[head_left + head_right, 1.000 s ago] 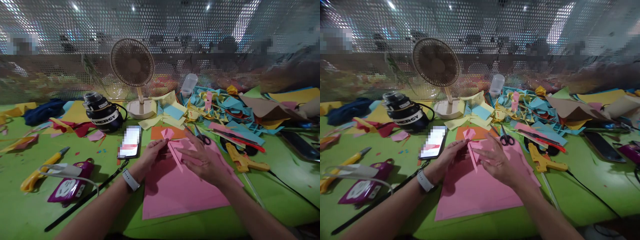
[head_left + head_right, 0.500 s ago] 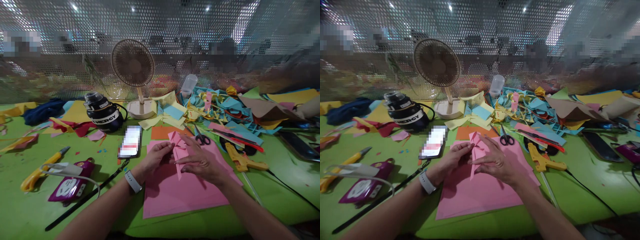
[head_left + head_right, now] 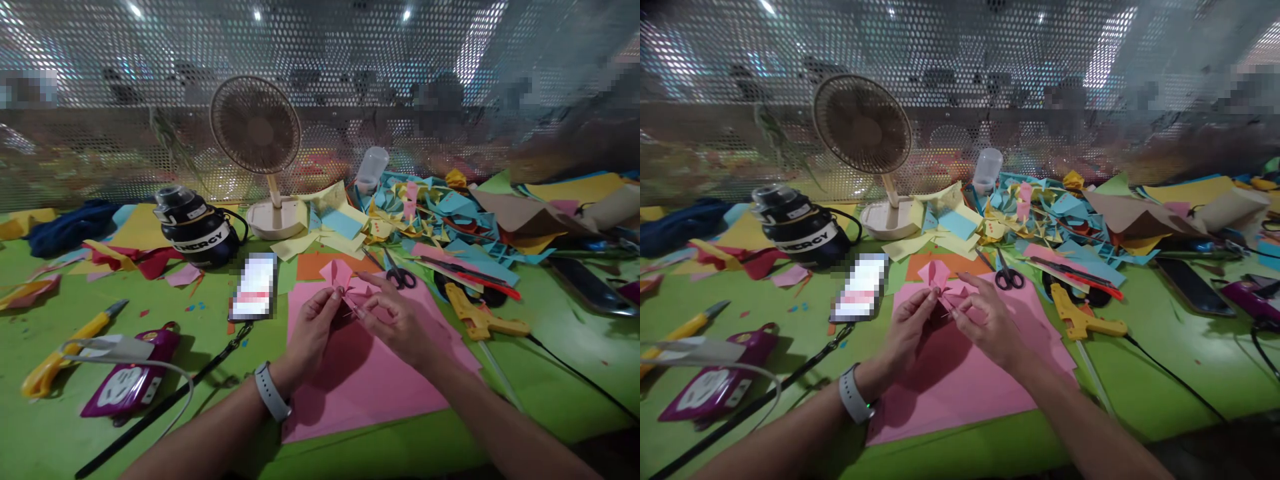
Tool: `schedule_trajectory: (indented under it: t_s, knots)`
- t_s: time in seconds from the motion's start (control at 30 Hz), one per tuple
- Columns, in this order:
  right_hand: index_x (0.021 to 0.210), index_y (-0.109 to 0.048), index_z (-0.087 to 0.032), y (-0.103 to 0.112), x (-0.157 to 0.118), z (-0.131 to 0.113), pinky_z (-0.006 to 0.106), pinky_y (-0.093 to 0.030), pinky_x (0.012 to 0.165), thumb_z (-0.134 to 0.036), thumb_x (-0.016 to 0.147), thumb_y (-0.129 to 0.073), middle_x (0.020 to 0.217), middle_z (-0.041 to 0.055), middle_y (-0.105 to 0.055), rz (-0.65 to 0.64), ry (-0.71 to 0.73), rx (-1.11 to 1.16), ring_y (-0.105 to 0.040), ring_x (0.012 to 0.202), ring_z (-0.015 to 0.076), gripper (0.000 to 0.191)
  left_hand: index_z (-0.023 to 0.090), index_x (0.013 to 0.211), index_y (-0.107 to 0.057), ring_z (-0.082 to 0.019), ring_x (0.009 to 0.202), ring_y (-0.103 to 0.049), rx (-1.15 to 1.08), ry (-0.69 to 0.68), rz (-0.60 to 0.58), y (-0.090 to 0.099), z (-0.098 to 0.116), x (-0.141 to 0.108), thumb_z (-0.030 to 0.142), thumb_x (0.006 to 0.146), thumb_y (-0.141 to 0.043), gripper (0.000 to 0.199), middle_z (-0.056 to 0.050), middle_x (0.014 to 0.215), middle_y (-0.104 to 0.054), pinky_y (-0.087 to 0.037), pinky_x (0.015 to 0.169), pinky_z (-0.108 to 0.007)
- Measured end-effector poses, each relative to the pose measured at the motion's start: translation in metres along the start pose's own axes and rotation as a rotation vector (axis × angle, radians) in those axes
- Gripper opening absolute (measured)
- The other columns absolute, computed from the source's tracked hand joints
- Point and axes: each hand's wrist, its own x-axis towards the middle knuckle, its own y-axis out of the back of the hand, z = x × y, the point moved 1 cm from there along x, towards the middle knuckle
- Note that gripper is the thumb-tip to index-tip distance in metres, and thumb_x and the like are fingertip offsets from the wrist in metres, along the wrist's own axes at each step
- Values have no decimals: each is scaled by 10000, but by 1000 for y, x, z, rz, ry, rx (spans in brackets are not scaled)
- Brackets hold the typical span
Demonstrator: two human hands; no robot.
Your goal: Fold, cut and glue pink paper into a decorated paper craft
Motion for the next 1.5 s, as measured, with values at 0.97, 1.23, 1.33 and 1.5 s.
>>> schedule_trajectory:
  t_s: [0.97, 1.23, 1.33, 1.5]
  knots:
    - [648, -556, -193, -8, 2, 7, 223, -438, 566, -199, 794, -569, 719, -9, -512, 3, -46, 73, -518, 637, 109, 146, 153, 822, -684, -128, 739, -671, 13, 10, -85, 4, 1, 0, 249, 710, -774, 173, -31, 831, -737, -542, 734, -246]
    - [650, -572, -189, -7, 2, 11, 231, -422, 573, -207, 803, -581, 722, -6, -517, -2, -42, 77, -517, 645, 111, 154, 141, 882, -674, -133, 787, -678, 89, 5, -115, 3, 0, 0, 211, 707, -778, 216, -52, 861, -741, -534, 771, -240]
    - [645, -573, -190, -8, 2, 12, 234, -419, 578, -202, 801, -584, 717, -6, -518, 2, -41, 66, -515, 651, 114, 157, 140, 879, -678, -132, 780, -680, 92, 9, -108, 5, -2, 1, 218, 712, -777, 209, -50, 853, -740, -538, 758, -234]
    - [641, -575, -190, -8, 2, 10, 234, -417, 581, -209, 801, -588, 719, -6, -518, 0, -41, 54, -515, 654, 115, 162, 139, 899, -691, -117, 759, -675, 109, 10, -117, 6, -3, 2, 223, 733, -762, 199, -42, 831, -737, -536, 756, -216]
